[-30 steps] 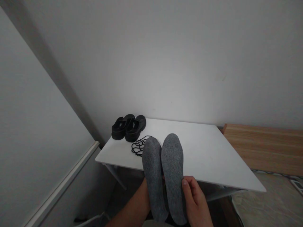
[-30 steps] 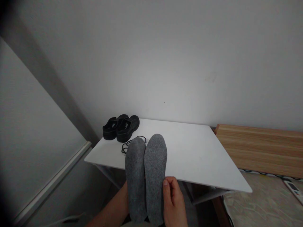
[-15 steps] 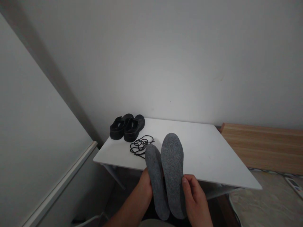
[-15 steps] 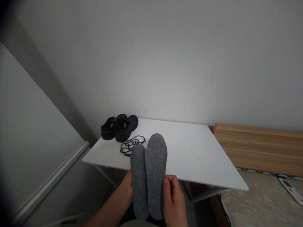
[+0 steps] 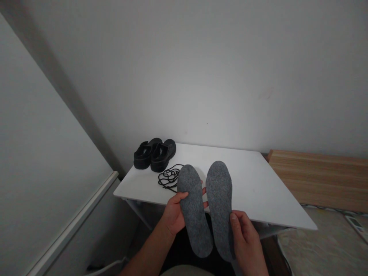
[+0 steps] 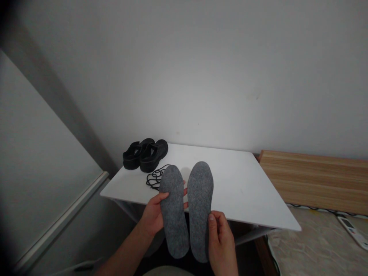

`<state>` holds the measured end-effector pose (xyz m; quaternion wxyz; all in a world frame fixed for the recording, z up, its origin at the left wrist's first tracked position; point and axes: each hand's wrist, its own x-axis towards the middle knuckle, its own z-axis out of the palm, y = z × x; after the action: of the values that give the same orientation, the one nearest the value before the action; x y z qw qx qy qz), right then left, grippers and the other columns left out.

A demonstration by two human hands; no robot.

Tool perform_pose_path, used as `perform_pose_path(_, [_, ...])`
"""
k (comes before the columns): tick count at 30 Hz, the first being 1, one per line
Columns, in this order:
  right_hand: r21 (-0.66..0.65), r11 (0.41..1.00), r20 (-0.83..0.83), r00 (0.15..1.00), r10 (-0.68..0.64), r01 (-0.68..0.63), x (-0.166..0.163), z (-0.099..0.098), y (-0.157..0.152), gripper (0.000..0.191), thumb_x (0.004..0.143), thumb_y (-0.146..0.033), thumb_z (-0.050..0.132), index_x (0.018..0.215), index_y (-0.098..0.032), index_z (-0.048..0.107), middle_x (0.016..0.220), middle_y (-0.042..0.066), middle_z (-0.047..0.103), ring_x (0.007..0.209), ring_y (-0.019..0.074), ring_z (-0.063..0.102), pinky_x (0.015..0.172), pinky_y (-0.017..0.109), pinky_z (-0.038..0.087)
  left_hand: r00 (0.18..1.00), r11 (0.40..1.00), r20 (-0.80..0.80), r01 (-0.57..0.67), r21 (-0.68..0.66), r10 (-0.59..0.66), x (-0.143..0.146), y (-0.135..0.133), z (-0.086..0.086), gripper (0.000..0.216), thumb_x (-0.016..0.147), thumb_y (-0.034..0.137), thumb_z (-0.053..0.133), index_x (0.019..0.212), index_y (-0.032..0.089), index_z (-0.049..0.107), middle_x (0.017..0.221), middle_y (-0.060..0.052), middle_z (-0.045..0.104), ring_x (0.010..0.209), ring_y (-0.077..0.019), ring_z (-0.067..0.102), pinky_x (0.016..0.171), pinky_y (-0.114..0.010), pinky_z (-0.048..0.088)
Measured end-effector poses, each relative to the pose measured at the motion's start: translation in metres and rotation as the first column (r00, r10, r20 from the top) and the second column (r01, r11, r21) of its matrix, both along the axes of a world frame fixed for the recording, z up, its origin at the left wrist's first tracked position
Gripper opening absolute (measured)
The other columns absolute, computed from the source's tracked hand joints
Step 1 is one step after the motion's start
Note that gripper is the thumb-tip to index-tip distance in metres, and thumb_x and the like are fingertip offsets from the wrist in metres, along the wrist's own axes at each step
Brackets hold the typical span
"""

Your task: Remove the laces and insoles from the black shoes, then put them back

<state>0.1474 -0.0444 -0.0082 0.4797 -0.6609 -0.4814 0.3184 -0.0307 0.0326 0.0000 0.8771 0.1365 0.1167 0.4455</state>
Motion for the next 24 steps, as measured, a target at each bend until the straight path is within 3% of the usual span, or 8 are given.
perform_pose_path(8, [0.002,1.0,0.015,1.0,-0.005,0.005,0.002,-0.004,-0.001,0.031,0.085,-0.05,0.041,0.083,-0.021,0.053,0.072,0.002,0.059,0.079,0.0203,0.055,0.066,0.027,0.043,0.996,0.987,-0.086,0.009,0.162,0.005,-0.009,0.004,0.0,0.062,0.068,0.002,0.048,0.128,0.017,0.046,0.116,-0.012,0.061,0.116,-0.032,0.049,0.096,-0.057,0.036])
perform_pose_path(14, [0.031,0.999,0.008,1.0,0.009,-0.009,0.002,-0.008,-0.002,0.03,0.086,-0.048,0.042,0.086,-0.02,0.053,0.073,0.002,0.06,0.08,0.0192,0.056,0.067,0.026,0.044,0.996,0.988,-0.085,-0.014,0.152,0.027,-0.013,0.006,-0.004,0.061,0.069,0.0,0.048,0.126,0.021,0.049,0.128,-0.009,0.054,0.12,-0.0345,0.046,0.097,-0.058,0.036])
perform_pose_path(24, [0.029,1.0,0.016,1.0,0.007,-0.007,0.002,-0.008,-0.003,0.03,0.086,-0.047,0.042,0.084,-0.02,0.055,0.075,0.003,0.061,0.08,0.0201,0.057,0.066,0.027,0.044,0.989,0.988,-0.131,-0.043,0.145,0.063,-0.008,0.003,0.0,0.06,0.067,0.001,0.05,0.125,0.019,0.05,0.119,-0.011,0.06,0.11,-0.0307,0.054,0.094,-0.054,0.041])
